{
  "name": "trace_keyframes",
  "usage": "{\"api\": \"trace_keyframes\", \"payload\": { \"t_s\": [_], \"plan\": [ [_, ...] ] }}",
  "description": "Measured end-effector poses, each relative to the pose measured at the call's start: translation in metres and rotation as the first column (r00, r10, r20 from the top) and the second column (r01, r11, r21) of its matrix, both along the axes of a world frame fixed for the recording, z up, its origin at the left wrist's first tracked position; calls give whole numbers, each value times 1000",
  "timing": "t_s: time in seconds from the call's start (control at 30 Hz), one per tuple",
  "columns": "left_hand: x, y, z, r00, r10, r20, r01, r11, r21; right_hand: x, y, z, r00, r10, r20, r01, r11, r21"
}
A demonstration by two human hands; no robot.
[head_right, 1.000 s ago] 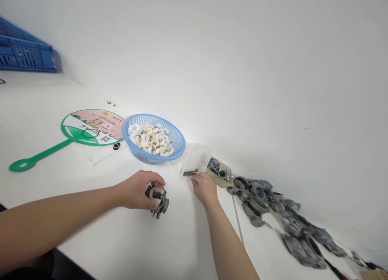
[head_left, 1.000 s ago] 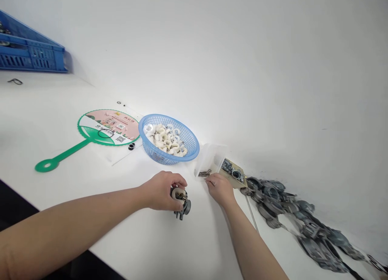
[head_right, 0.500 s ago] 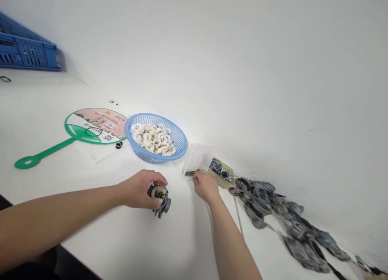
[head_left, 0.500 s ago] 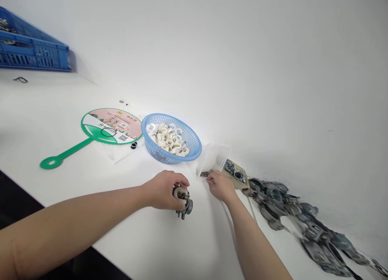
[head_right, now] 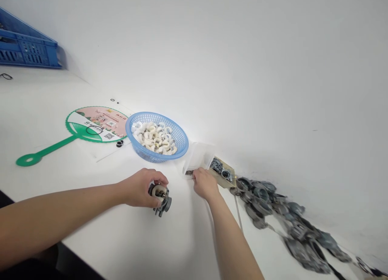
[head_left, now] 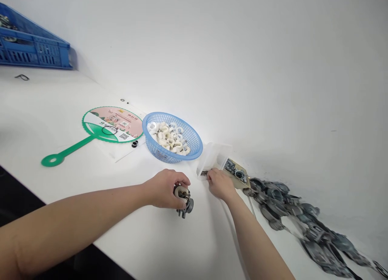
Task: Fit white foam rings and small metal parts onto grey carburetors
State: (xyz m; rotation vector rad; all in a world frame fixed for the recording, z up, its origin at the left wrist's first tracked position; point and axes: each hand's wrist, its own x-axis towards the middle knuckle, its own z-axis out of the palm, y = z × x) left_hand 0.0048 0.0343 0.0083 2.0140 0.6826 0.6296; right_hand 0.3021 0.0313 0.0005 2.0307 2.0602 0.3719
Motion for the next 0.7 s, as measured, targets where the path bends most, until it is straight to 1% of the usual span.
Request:
{"api": "trace_keyframes", "payload": {
  "t_s": [0.13, 0.23, 0.33, 0.43, 0.5, 0.53, 0.63, 0.7],
  "plan": [
    [0, 0, 0, 1000, -1, 0, 1, 1000, -11, -4, -6, -2, 1000, -3, 1, 2, 999, 44],
    [0, 0, -1, 1000, -7, 6, 7, 1000, -15, -5, -14, -1, 999, -31, -22, 34, 995, 98],
    [1, 0, -3, 1000, 0, 11, 0, 1000, -14, -9, -29, 0, 993, -88, -72, 99, 982, 160],
    [2, 2, -8, 999, 1, 33, 0, 1000, -6, -21, -51, 1, 980, -132, -146, 162, 963, 216],
    [3, 3, -12, 999, 0, 45, 0, 1000, 4, -34, -68, 1, 960, -105, -261, 173, 952, 252],
    [3, 3, -13, 999, 2, 48, -3, 1000, 7, -42, -77, 1, 941, -69, -333, 165, 948, 272],
    [4, 3, -15, 998, 5, 62, -5, 1000, 7, -71, -99, 1, 858, 73, -509, 120, 934, 337],
    [4, 3, -16, 997, 4, 79, -5, 1000, 9, -92, -109, 0, 789, 114, -604, 157, 913, 377]
  ]
}}
